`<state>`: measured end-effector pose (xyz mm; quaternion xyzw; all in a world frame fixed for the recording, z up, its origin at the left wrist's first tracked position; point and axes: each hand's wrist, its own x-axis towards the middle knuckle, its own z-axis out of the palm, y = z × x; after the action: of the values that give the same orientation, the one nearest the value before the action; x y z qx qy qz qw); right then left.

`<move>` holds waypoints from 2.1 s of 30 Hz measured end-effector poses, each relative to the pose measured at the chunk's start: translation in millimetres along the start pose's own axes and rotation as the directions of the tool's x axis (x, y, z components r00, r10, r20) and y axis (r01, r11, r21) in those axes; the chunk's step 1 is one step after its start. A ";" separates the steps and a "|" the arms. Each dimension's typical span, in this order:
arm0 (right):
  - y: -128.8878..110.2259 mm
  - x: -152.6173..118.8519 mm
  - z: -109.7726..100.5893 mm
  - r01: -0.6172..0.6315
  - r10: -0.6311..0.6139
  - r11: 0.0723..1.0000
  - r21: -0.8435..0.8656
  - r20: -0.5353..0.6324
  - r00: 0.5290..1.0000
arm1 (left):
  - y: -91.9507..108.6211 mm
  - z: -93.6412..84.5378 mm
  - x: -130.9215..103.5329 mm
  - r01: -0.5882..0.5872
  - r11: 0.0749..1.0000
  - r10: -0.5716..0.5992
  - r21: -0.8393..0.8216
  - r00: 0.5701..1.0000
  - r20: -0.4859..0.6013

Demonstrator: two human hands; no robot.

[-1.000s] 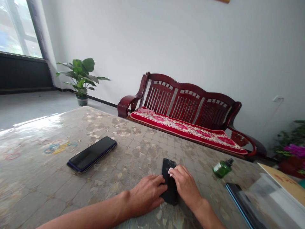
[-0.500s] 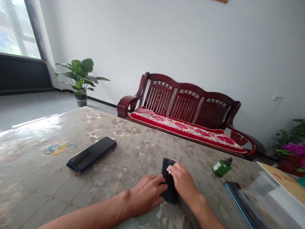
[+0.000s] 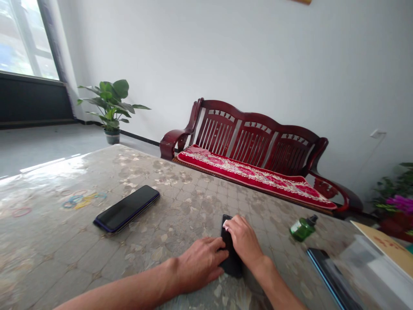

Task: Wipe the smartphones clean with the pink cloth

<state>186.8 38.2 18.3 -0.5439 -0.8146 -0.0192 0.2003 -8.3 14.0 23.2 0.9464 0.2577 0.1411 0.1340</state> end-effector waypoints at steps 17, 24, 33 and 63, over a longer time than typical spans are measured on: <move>0.9 3.2 8.0 0.038 -0.037 0.999 0.028 -0.058 0.998 | -1.1 2.4 0.4 0.010 1.000 -0.010 0.006 1.000 0.002; -12.2 -20.7 1.1 0.071 -0.070 0.997 0.033 -0.036 0.997 | -0.6 2.8 1.2 -0.004 1.000 0.004 0.007 1.000 -0.017; 0.0 1.0 8.7 0.017 -0.016 0.999 0.027 -0.047 0.999 | -2.1 2.3 0.3 -0.001 1.000 0.001 0.005 1.000 -0.002; 18.4 -7.8 -1.4 -0.066 0.069 0.997 0.036 -0.082 0.994 | 0.3 -3.6 0.2 0.006 1.000 -0.006 -0.002 1.000 0.018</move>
<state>206.2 38.5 13.5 -0.5666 -0.7869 -0.0215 0.2434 -9.1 14.5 26.8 0.9467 0.2592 0.1325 0.1377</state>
